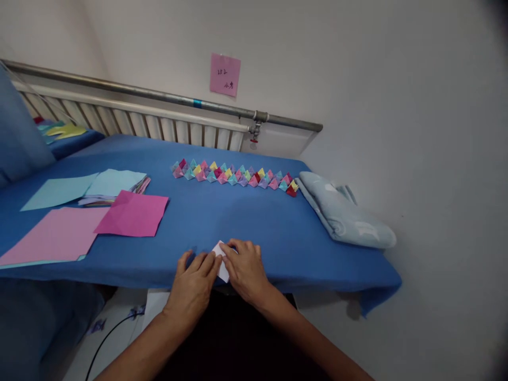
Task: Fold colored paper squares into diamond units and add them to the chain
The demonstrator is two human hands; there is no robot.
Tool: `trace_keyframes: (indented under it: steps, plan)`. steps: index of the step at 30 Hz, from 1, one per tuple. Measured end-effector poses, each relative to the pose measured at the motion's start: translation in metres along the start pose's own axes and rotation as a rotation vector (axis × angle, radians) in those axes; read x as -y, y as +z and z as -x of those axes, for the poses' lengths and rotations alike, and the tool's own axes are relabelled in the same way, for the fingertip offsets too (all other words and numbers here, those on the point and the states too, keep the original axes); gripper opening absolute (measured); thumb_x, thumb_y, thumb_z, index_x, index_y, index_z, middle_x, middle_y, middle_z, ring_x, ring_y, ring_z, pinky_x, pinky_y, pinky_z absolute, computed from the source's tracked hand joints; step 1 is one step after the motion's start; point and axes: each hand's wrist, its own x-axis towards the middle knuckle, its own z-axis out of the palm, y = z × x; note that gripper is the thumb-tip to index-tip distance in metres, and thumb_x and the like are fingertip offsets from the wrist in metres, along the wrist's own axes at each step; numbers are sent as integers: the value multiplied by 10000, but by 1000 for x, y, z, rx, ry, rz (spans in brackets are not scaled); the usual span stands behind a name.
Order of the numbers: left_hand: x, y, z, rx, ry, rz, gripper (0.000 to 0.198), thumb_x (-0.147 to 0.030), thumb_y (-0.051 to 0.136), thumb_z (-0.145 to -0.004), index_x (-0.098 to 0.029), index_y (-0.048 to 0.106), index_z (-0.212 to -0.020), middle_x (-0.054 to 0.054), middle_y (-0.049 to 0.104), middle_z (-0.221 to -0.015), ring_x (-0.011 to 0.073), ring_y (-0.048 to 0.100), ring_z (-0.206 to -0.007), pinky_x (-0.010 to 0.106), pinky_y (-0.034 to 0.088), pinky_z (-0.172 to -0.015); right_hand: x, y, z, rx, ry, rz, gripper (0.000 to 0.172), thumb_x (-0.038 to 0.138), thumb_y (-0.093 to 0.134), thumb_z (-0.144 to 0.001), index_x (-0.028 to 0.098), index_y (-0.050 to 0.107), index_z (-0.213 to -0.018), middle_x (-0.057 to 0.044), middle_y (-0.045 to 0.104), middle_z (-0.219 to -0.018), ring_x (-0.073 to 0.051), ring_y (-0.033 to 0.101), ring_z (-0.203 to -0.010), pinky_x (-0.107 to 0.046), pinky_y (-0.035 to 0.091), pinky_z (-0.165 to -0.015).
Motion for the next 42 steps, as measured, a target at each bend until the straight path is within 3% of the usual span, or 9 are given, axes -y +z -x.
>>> trace_keyframes:
  steps: [10, 13, 16, 19, 21, 26, 29, 33, 42]
  plan:
    - [2, -7, -8, 69, 12, 32, 416, -10, 412, -813, -167, 608, -1145, 78, 679, -1082, 226, 572, -953, 485, 312, -957, -5, -1, -8, 7, 12, 3, 304, 259, 490, -911, 349, 604, -1178, -26, 599, -1161, -227, 475, -963, -372, 305, -801]
    - [9, -16, -29, 214, 13, 80, 280, -90, 432, -854, -179, 674, -963, 83, 683, -929, 231, 575, -855, 499, 346, -907, -14, 1, -15, 1, 61, -133, 265, 241, 490, -904, 322, 668, -1084, -29, 626, -1078, -211, 506, -962, -367, 338, -836]
    - [19, -20, -61, 430, 25, 203, 255, -170, 436, -878, -161, 686, -826, 108, 665, -905, 250, 568, -887, 435, 394, -825, -27, 1, -16, -155, 156, -474, 292, 191, 456, -884, 257, 678, -1062, -39, 622, -1046, -174, 544, -986, -329, 386, -883]
    - [30, -17, -90, 543, 67, 288, 163, -138, 529, -794, -182, 684, -766, 74, 663, -1001, 214, 579, -920, 330, 404, -788, -35, -1, -12, -327, 241, -754, 295, 205, 460, -850, 224, 669, -1056, -49, 604, -1066, -164, 558, -1004, -307, 415, -900]
    - [35, -13, -103, 604, 60, 325, 121, -138, 600, -714, -197, 682, -782, 45, 665, -975, 189, 595, -878, 285, 398, -752, -36, -3, -10, -358, 280, -827, 266, 224, 480, -825, 222, 676, -1005, -46, 608, -1030, -168, 565, -981, -312, 425, -894]
    - [47, -8, -114, 718, -109, 370, 376, -243, 702, -608, -229, 648, -980, 4, 672, -826, 188, 603, -751, 277, 366, -684, -34, -5, -10, -363, 310, -892, 229, 255, 486, -798, 205, 663, -934, -51, 605, -991, -171, 564, -948, -315, 435, -871]
    - [54, -10, -111, 767, -236, 381, 240, -294, 719, -571, -220, 651, -790, -26, 614, -636, 161, 549, -594, 256, 328, -584, -34, -5, -10, -371, 322, -912, 222, 272, 489, -791, 204, 654, -924, -48, 602, -980, -171, 561, -925, -319, 435, -859]
    - [56, -18, -99, 761, -360, 437, 148, -242, 690, -556, -209, 546, -566, -50, 522, -514, 132, 474, -508, 241, 268, -508, -34, -4, -10, -380, 338, -957, 219, 290, 501, -782, 196, 645, -919, -48, 599, -978, -169, 556, -908, -317, 436, -839]
    - [46, -13, -59, 465, -580, 688, 140, -222, 570, -649, -209, 436, -612, -74, 464, -514, 101, 423, -495, 218, 279, -502, -30, -7, -8, -302, 451, -1054, 263, 351, 548, -778, 198, 642, -969, -36, 639, -916, -174, 584, -855, -306, 460, -765]
